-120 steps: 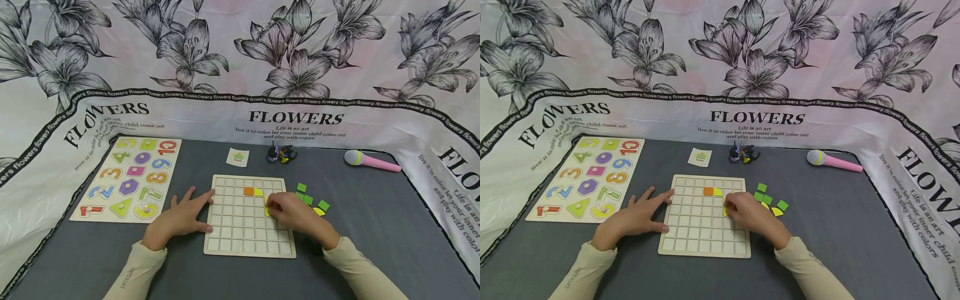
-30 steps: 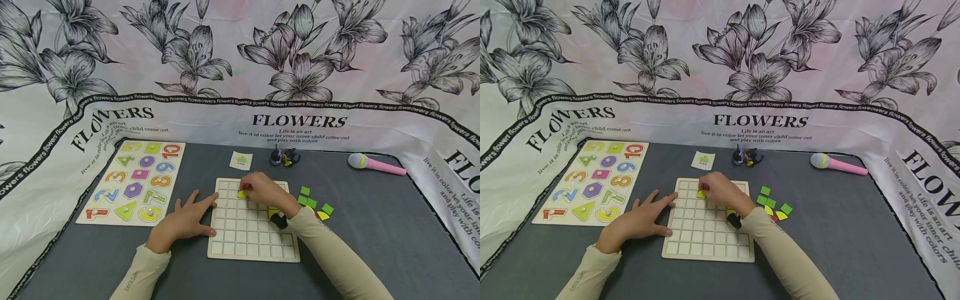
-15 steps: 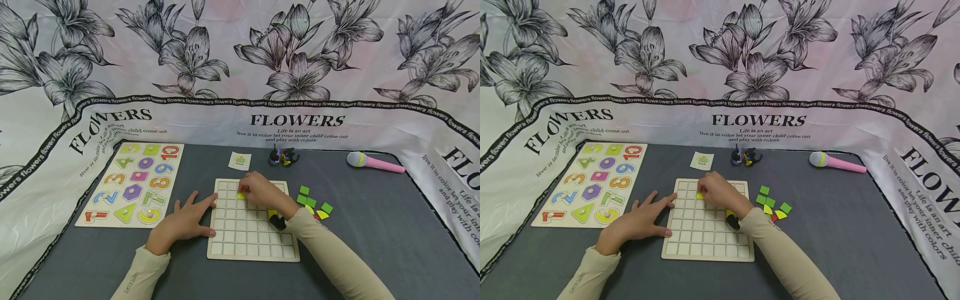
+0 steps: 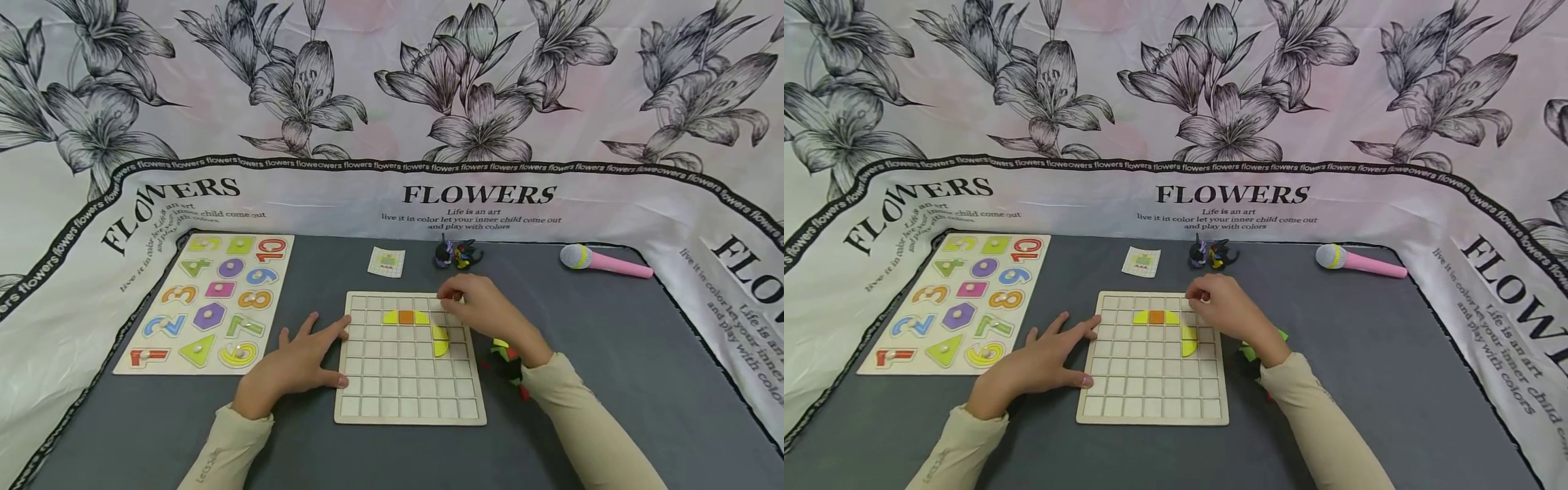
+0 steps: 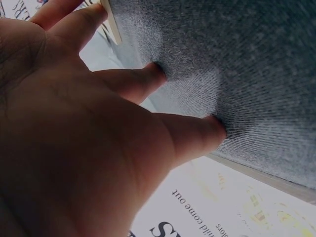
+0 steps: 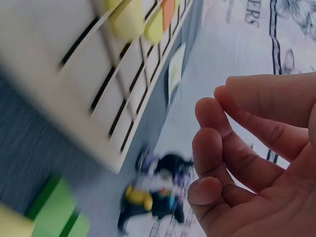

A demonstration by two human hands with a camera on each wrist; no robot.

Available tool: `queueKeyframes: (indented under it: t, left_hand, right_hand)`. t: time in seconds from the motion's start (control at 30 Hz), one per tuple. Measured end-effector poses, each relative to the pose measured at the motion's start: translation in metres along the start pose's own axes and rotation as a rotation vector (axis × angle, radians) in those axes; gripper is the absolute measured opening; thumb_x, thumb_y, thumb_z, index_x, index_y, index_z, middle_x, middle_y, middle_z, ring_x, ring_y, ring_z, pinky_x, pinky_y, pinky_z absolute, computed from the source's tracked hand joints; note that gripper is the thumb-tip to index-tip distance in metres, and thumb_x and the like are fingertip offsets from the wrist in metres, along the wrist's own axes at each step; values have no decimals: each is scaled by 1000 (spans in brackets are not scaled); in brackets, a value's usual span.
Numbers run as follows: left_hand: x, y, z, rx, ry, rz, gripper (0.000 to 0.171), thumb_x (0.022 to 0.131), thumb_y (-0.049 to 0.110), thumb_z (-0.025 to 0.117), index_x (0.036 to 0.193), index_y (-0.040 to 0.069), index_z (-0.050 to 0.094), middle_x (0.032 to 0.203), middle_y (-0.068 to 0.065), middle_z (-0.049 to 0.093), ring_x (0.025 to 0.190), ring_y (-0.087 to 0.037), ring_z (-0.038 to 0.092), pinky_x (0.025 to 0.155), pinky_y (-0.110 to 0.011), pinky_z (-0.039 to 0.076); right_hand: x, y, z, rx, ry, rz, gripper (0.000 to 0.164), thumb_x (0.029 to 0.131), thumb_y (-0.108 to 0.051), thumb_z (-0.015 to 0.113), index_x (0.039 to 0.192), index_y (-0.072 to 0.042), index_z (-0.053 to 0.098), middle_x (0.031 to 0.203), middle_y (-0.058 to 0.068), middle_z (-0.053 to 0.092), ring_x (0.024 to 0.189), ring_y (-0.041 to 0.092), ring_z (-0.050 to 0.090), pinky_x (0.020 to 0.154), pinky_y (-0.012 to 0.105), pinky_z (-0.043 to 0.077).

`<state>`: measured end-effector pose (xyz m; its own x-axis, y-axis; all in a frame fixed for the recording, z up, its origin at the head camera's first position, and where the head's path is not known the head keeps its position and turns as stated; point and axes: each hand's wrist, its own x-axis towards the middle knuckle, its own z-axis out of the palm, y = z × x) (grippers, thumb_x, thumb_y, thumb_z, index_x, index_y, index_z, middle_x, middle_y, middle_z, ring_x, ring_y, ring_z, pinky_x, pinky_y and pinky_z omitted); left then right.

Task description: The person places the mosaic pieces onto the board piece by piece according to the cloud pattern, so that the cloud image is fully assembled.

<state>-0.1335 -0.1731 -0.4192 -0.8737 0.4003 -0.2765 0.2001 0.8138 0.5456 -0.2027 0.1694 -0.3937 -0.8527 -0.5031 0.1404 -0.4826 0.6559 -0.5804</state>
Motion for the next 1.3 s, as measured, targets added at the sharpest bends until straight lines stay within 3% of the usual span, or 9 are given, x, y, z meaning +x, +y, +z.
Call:
queueKeyframes:
  t: [0.2,0.4,0.7,0.9,1.03,1.3]
  left_hand:
    - [-2,-1,-2,2,10,3,103,87,30,92,169,14,33,156,-4,58,160,-51,8,114,-85,-1]
    - [-2,-1,-2,6,11,4,104,86,32,92,170,15,32,157,-5,57,160,-51,8,114,-85,-1]
    - [-2,-3,-2,15,10,21,103,87,32,91,170,13,32,154,-3,59,160,-52,9,113,-86,1]
    - [-1,-1,-1,1,11,20,103,87,33,91,170,14,32,155,-4,58,160,-52,8,113,-85,-1]
    - [-1,-1,0,-3,11,17,103,87,33,91,170,13,32,154,-3,58,160,-51,8,113,-85,0]
    - [0,0,1,7,16,15,103,87,33,92,169,14,33,155,-4,58,160,-52,9,113,-86,0]
  right_hand:
    - [-26,10,-16,-18,18,51,10,101,-4,72,107,0,79,94,0,70,86,18,62,75,41,53]
    - [-48,22,-27,-67,-48,86,7,101,-6,74,102,-3,79,86,-3,67,73,12,59,65,35,52]
    - [-64,34,-21,-193,-129,124,7,97,-10,79,93,-5,76,71,-8,61,59,6,54,59,33,51]
    - [-64,26,-17,-317,-139,221,30,94,-14,83,77,-9,59,65,-5,44,56,11,43,54,31,38]
    - [-66,25,-17,-323,-133,256,44,94,-13,83,70,-14,47,62,-5,32,53,12,36,54,29,31]
    - [-69,28,-16,-228,-148,219,25,96,-3,78,87,-8,55,75,1,50,64,16,48,58,33,41]
